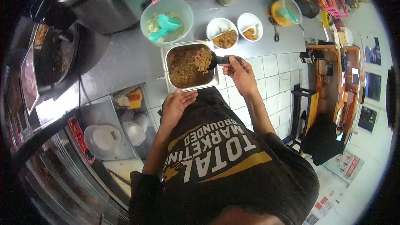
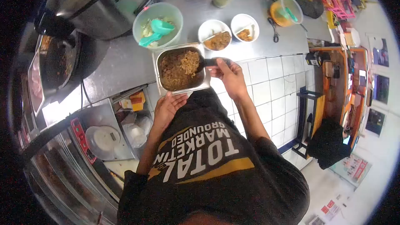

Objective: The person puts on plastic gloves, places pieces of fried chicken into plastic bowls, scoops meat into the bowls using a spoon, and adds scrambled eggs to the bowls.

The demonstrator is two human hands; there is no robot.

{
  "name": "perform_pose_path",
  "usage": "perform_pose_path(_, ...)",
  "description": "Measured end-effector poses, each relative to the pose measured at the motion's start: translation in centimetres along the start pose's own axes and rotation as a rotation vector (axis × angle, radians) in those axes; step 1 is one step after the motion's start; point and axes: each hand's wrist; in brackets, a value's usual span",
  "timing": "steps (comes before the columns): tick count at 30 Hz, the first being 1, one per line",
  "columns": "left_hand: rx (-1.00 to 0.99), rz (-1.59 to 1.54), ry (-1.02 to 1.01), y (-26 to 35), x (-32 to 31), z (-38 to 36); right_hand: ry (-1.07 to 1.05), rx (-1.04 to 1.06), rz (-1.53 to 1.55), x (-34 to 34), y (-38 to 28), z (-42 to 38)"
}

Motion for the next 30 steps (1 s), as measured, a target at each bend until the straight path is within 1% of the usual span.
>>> perform_pose_path(1,0.007,0.003,-0.016,0.1,-0.1,0.1,0.013,0.012,-0.001,0.8,-0.3,0.2)
perform_pose_path(3,-0.009,-0.003,-0.018,0.1,-0.1,-0.1,0.021,0.089,0.144,2.9,-0.5,0.6)
perform_pose_path(5,-0.005,-0.006,-0.017,0.2,-0.2,-0.1,0.129,0.138,0.245,5.0,-1.7,1.0)
perform_pose_path(7,-0.005,-0.009,-0.011,0.2,-0.2,0.0,0.242,0.240,0.302,7.3,-3.3,1.5)
perform_pose_path(9,-0.010,0.001,-0.008,0.0,-0.1,0.0,0.262,0.416,0.264,10.2,-4.4,2.3)
perform_pose_path(11,-0.012,0.002,-0.001,-0.1,0.0,0.0,0.313,0.475,0.141,14.1,-5.2,3.6)
perform_pose_path(12,-0.012,0.003,0.008,-0.1,0.1,0.1,0.419,0.527,0.050,15.3,-5.4,4.4)
perform_pose_path(13,-0.013,0.005,0.006,-0.3,0.2,0.1,0.419,0.530,0.051,15.9,-5.6,5.1)
perform_pose_path(15,-0.010,-0.005,0.004,-0.3,0.4,0.1,0.585,0.599,-0.218,16.4,-6.2,6.3)
perform_pose_path(16,-0.011,0.000,0.000,-0.2,0.3,0.1,0.636,0.628,-0.267,16.2,-6.4,7.2)
perform_pose_path(17,-0.015,-0.005,0.005,-0.2,0.2,0.1,0.637,0.632,-0.263,16.1,-6.6,7.8)
perform_pose_path(19,-0.015,-0.006,0.010,-0.2,0.1,0.0,0.716,0.604,-0.734,15.1,-6.9,8.2)
perform_pose_path(20,-0.019,-0.011,0.005,-0.3,0.3,0.1,0.814,0.574,-0.956,14.4,-6.9,8.6)
perform_pose_path(21,-0.023,-0.018,0.001,-0.4,0.3,0.1,0.815,0.573,-0.953,13.2,-7.4,8.7)
perform_pose_path(23,-0.029,-0.027,-0.001,-0.4,0.2,0.0,0.897,0.575,-1.562,11.5,-7.9,9.1)
perform_pose_path(25,-0.039,-0.043,0.002,-0.3,0.1,-0.1,0.851,0.545,-1.598,11.3,-8.0,10.0)
perform_pose_path(27,-0.034,-0.034,-0.013,-0.2,0.1,-0.1,0.800,0.501,-1.700,11.0,-8.3,10.7)
perform_pose_path(30,-0.043,-0.054,-0.010,-0.6,0.5,0.1,0.780,0.555,-1.673,11.1,-9.3,10.7)
Point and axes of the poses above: each hand's wrist, its own z-axis towards the middle knuckle, its own x-axis out of the back of the hand, y = z × x, and after that the axes turned 9 degrees about -y, right-handed
